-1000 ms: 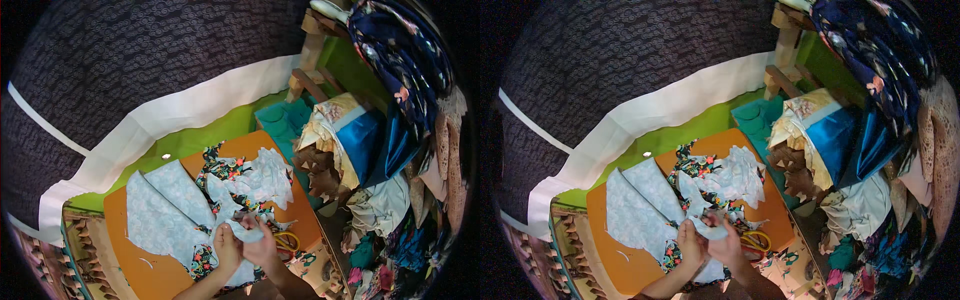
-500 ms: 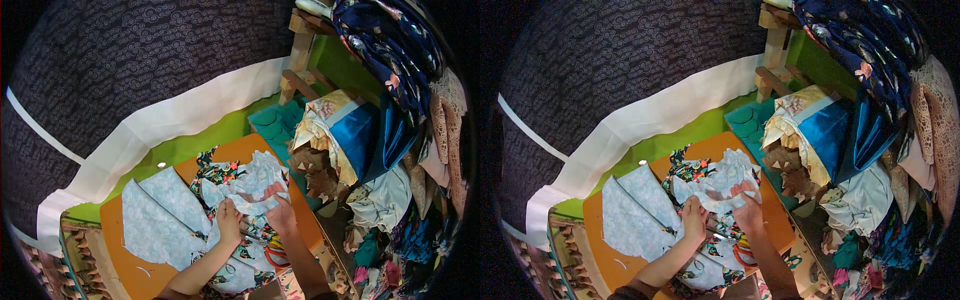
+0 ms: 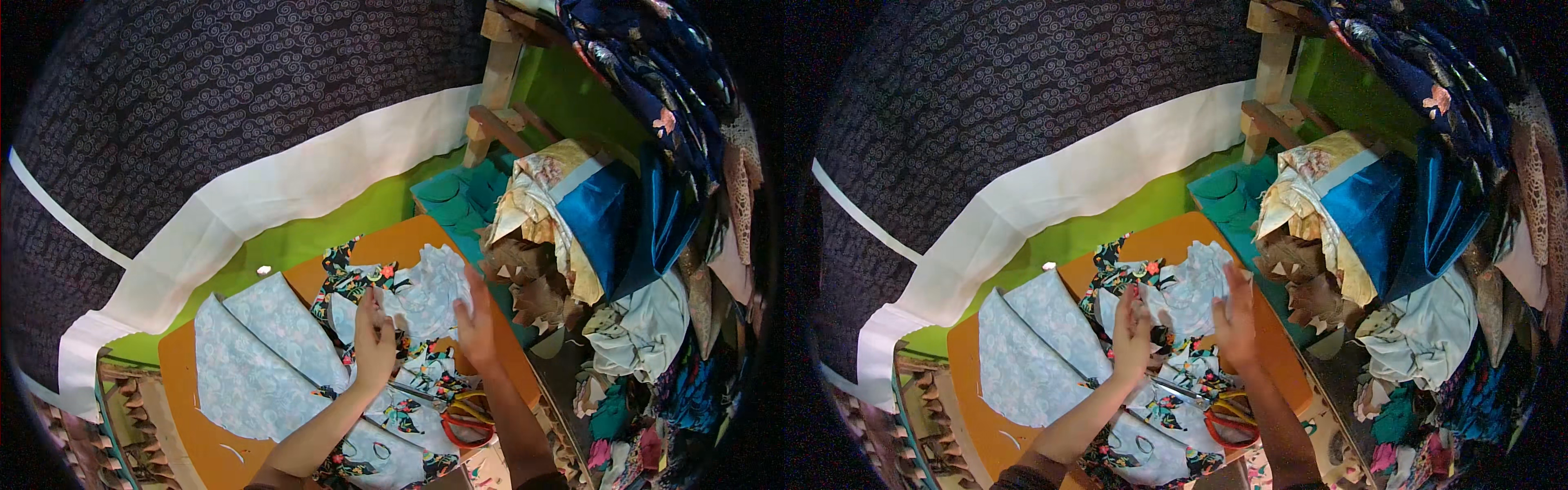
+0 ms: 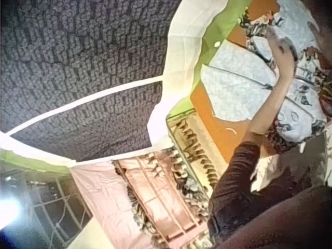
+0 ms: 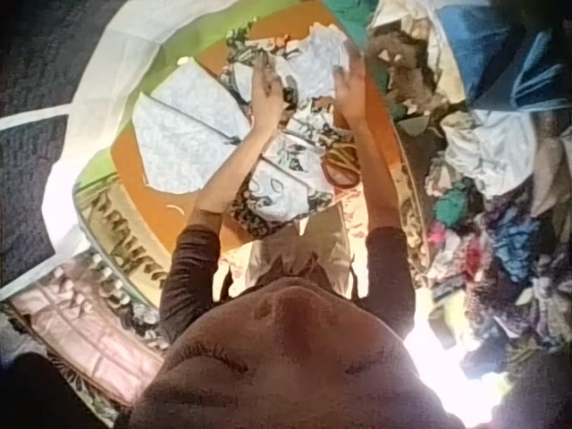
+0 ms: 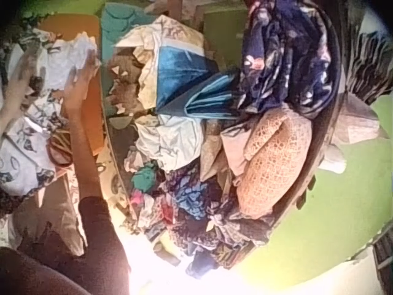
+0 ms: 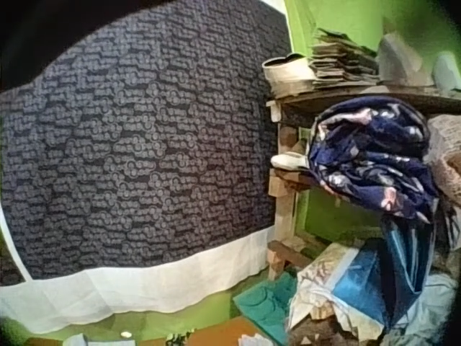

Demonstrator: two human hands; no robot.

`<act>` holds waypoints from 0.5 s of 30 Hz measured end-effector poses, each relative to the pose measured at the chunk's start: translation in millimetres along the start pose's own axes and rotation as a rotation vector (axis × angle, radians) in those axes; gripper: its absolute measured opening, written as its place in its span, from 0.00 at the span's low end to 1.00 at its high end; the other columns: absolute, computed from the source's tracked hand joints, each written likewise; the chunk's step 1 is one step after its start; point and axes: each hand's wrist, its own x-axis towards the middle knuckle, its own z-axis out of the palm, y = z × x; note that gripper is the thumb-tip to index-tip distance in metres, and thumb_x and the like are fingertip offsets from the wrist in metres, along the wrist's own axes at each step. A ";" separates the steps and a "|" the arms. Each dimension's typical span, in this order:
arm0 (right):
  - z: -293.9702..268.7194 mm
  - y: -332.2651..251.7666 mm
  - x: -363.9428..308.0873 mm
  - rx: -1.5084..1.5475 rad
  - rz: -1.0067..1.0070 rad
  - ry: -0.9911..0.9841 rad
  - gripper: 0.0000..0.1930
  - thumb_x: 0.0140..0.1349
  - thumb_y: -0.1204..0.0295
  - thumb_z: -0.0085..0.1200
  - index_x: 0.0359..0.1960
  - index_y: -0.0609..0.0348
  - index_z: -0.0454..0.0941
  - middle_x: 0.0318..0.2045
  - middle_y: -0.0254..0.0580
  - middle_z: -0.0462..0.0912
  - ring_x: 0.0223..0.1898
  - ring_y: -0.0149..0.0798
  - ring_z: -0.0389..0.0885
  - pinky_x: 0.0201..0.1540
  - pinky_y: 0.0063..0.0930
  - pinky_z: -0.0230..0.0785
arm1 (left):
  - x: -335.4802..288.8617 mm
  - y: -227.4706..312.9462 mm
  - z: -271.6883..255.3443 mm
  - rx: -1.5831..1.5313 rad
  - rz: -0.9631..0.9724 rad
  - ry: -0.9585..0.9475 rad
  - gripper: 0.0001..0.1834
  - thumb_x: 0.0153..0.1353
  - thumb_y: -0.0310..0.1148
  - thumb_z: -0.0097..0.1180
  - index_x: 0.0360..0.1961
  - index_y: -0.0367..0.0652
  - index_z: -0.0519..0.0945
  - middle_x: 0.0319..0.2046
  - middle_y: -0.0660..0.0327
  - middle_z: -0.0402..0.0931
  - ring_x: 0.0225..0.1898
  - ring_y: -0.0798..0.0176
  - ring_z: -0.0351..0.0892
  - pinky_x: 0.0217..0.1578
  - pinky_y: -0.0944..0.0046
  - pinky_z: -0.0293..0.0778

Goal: Cutting fabric with patterns into specific shapes using scissors.

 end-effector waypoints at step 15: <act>13.7 -14.7 -38.9 -0.750 -0.176 -0.345 0.23 0.55 0.66 0.43 0.55 0.50 0.60 0.59 0.43 0.53 0.61 0.49 0.47 0.58 0.52 0.41 | -26.9 7.0 -17.0 1.066 0.408 -0.283 0.26 0.54 0.41 0.44 0.52 0.37 0.63 0.55 0.51 0.58 0.57 0.51 0.56 0.54 0.50 0.51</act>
